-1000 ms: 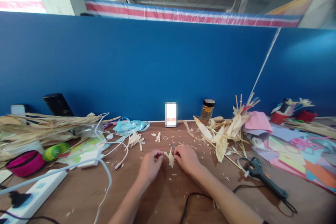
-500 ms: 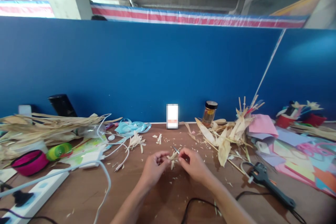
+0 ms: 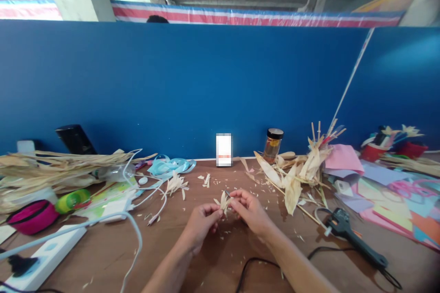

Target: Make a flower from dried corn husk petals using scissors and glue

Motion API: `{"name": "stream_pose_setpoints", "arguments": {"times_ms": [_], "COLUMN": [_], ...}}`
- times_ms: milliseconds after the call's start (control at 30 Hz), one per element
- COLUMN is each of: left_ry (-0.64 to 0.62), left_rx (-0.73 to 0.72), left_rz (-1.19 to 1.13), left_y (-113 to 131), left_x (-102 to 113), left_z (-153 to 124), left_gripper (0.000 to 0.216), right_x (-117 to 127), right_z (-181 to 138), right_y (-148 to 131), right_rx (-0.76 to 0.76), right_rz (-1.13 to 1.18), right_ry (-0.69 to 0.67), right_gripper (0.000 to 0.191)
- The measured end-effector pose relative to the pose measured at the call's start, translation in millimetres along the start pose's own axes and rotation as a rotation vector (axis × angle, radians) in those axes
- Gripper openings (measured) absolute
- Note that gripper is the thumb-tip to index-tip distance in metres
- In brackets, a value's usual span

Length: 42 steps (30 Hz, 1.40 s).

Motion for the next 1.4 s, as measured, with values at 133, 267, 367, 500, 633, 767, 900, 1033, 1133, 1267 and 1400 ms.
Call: {"name": "stream_pose_setpoints", "arguments": {"times_ms": [133, 267, 367, 500, 633, 767, 900, 1033, 1133, 1267, 1400], "left_ry": [-0.052, -0.06, -0.055, -0.071, -0.08, 0.0, 0.087, 0.107, 0.088, 0.049, 0.101], "left_rx": [0.056, 0.094, 0.095, 0.097, 0.096, 0.041, -0.028, -0.05, -0.063, -0.082, -0.111], "left_rz": [-0.118, -0.119, -0.106, -0.106, -0.112, -0.07, 0.028, 0.093, 0.119, 0.148, 0.129], "left_y": [-4, -7, -7, -8, -9, -6, 0, 2, 3, 3, 5], "left_x": [-7, -12, -13, -16, -17, -10, -1, 1, -1, -6, -2], "left_z": [-4, -6, -6, -7, -7, -5, -3, -2, -2, -1, -3], "left_gripper": [0.022, 0.022, 0.023, 0.023, 0.023, 0.03, 0.035, 0.033, 0.033, 0.032, 0.029], "right_x": [-14, -16, -18, -19, -19, -11, -12, -14, -15, -17, -13], "right_z": [-5, -7, -6, -5, -5, -3, -2, -3, -4, -3, -3], "right_y": [-2, 0, 2, 6, 8, 7, 9, 9, 5, 6, 18], "right_rx": [-0.023, -0.034, -0.033, -0.039, -0.043, -0.012, -0.016, -0.012, 0.029, 0.026, -0.055], "right_rz": [0.094, 0.153, 0.171, 0.173, 0.168, 0.137, 0.14, 0.143, 0.109, 0.11, 0.138], "right_ry": [-0.104, -0.117, -0.135, -0.141, -0.134, -0.061, -0.072, -0.083, -0.082, -0.083, -0.017], "right_gripper": [0.017, 0.016, 0.016, 0.017, 0.016, 0.016, 0.017, 0.017, 0.016, 0.018, 0.024]}}
Point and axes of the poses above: each hand's wrist, its own z-axis towards the middle knuckle, its own x-axis out of the back of the hand, y = z × x, the point moved 10 cm from there along z, towards the middle knuckle, and after that the axes turned 3 degrees about -z, right-handed, at the moved point
